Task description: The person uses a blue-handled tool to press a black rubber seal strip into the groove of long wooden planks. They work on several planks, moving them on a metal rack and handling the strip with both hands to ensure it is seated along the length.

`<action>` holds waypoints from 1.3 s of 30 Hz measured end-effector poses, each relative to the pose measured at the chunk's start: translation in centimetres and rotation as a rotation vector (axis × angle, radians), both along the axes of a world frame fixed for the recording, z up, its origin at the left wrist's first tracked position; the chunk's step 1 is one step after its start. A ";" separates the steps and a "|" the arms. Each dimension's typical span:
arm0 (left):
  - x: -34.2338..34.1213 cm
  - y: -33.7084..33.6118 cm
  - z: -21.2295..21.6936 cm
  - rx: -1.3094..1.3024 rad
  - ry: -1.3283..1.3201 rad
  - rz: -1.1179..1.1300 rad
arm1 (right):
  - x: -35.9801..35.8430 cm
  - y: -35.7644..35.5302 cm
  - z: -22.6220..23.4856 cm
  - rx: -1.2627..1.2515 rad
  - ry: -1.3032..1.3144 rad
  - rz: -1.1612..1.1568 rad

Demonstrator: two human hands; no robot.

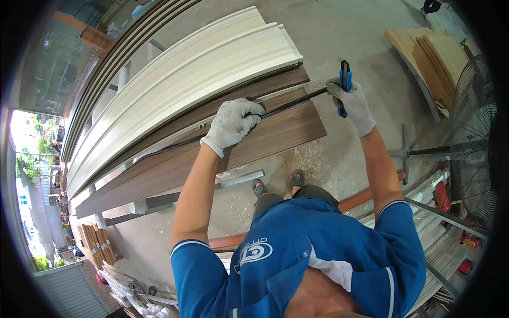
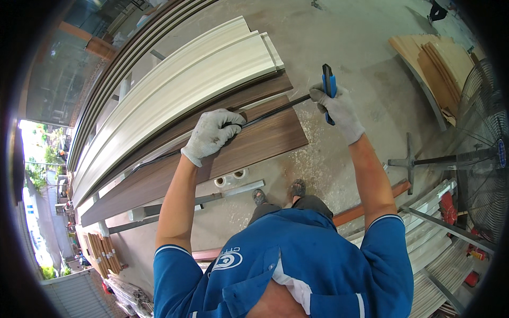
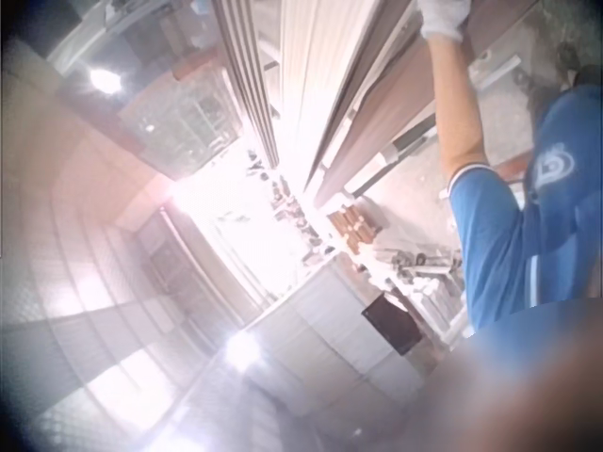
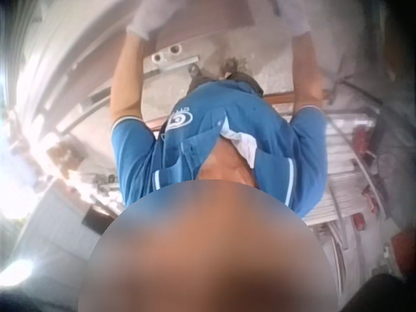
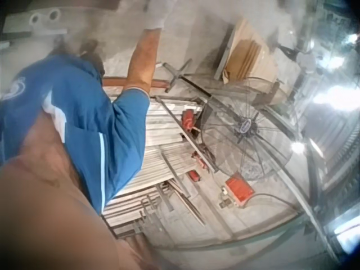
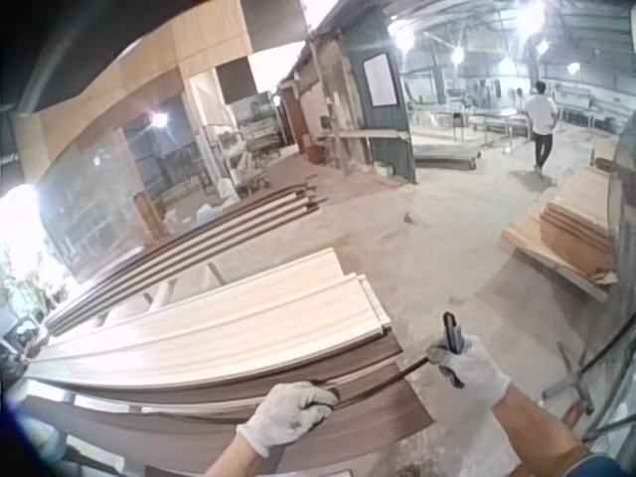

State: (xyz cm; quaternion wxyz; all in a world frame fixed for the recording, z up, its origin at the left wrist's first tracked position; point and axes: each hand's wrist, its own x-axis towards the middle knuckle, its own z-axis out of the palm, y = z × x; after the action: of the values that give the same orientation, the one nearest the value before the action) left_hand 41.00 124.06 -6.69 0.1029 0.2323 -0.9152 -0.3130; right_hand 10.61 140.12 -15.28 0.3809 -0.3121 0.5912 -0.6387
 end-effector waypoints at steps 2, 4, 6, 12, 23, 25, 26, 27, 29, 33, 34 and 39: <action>-0.2 0.1 -0.2 -0.057 -0.024 0.025 | 0.0 -0.4 -0.3 -0.015 -0.007 -0.015; -0.2 0.2 -0.3 -0.132 -0.047 0.024 | -0.1 -0.6 -0.5 -0.057 -0.018 -0.023; -0.2 0.2 -0.2 -0.144 -0.050 0.043 | -0.2 -0.5 -0.7 -0.037 -0.016 -0.003; 0.0 0.2 0.2 -0.074 -0.056 0.055 | -0.2 0.5 -0.9 -0.034 -0.020 0.077; -0.4 2.6 0.9 -0.214 -0.167 0.083 | 0.5 0.1 -0.7 -0.004 -0.094 0.109; -0.2 3.6 1.2 -0.253 -0.187 0.092 | 0.5 0.0 -0.9 0.026 -0.091 0.095; -0.1 3.9 1.3 -0.265 -0.215 0.101 | 0.5 -0.1 -1.0 0.022 -0.092 0.091; 0.1 4.2 1.3 -0.269 -0.205 0.101 | 0.5 -0.2 -1.2 0.018 -0.094 0.088; 0.2 4.6 1.3 -0.268 -0.204 0.102 | 0.5 -0.3 -1.3 0.009 -0.093 0.084; 0.7 5.2 0.8 -0.313 -0.165 0.117 | 0.6 -0.6 -1.3 -0.018 -0.089 0.086; 0.8 5.3 0.6 -0.321 -0.153 0.121 | 0.6 -0.7 -1.3 -0.034 -0.093 0.086; 1.0 4.2 -0.6 -0.307 -0.057 0.165 | 0.8 -1.1 -1.4 -0.039 -0.038 0.071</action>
State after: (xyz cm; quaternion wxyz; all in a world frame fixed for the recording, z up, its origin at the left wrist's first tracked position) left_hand 42.02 128.31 -7.30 0.1367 0.2970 -0.9325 -0.1536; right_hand 11.46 139.02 -16.65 0.4083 -0.3280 0.5601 -0.6419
